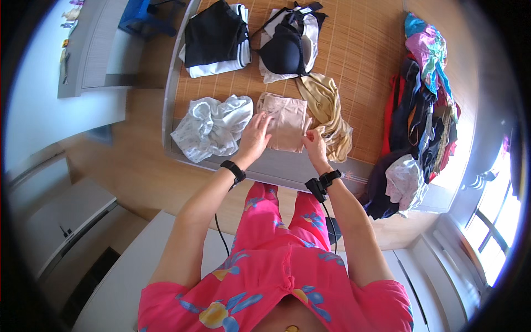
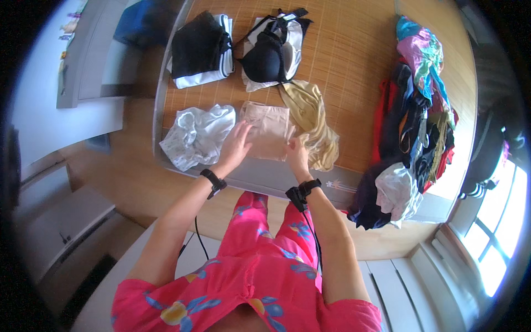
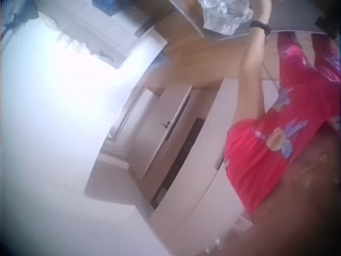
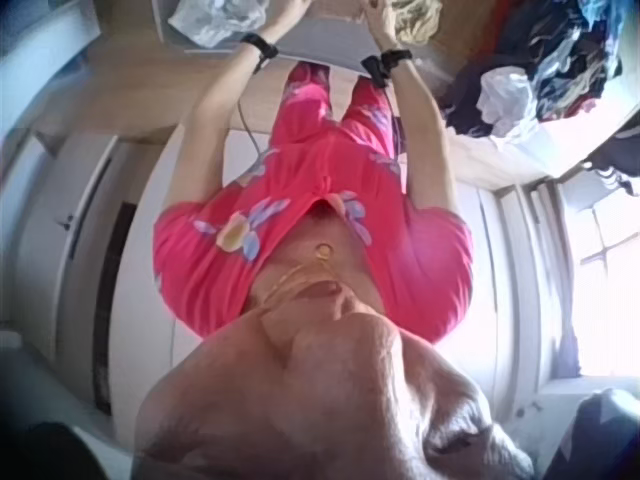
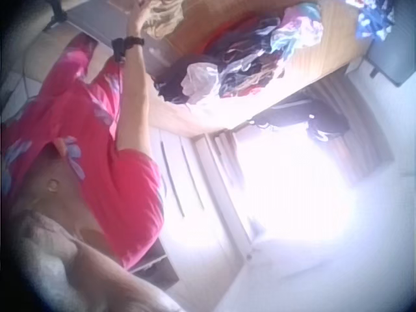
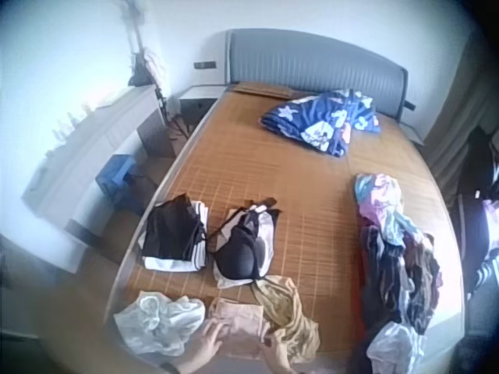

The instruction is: Folding various items of underwear and laundry on a bed.

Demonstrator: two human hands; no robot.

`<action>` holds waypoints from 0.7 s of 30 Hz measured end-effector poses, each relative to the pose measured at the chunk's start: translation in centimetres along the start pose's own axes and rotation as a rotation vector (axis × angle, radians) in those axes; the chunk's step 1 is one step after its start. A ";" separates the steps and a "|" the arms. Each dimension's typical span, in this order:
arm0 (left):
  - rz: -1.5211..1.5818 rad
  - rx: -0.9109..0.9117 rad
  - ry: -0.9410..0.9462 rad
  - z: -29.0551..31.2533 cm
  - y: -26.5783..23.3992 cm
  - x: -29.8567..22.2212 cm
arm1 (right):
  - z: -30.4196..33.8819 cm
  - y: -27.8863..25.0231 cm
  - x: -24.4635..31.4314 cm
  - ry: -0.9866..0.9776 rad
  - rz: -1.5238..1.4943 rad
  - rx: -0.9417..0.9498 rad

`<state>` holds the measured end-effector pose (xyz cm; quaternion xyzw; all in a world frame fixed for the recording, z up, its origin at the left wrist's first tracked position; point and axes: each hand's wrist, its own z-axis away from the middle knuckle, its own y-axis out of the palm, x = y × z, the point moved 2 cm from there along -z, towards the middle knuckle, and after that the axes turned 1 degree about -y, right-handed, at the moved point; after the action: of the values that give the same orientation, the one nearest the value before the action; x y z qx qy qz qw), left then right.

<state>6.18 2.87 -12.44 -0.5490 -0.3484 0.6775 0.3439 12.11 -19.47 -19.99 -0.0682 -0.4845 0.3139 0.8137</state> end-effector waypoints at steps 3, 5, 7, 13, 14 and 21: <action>-0.146 0.116 0.131 -0.3 1.5 -1.2 | 0.3 -3.6 2.7 -0.134 0.200 -0.223; -0.106 0.219 0.090 -0.7 3.2 -2.1 | -0.5 -6.2 1.9 -0.132 0.178 -0.183; -0.150 0.242 0.082 -0.8 4.0 -1.5 | -0.8 -7.2 1.1 -0.074 0.207 -0.113; -0.208 0.316 -0.052 -1.9 4.7 -1.2 | 0.8 -6.4 -0.3 -0.135 0.447 -0.126; -0.217 0.316 -0.058 -1.7 4.4 -1.2 | 1.3 -6.1 0.1 -0.139 0.438 -0.120; 0.001 0.155 0.073 -2.0 1.2 -6.2 | -0.1 -9.4 -2.6 0.005 0.173 -0.102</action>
<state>9.03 -2.85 -10.68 -0.5452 -0.2818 0.6821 0.3976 15.48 -28.42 -18.06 -0.1519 -0.4902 0.3576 0.7802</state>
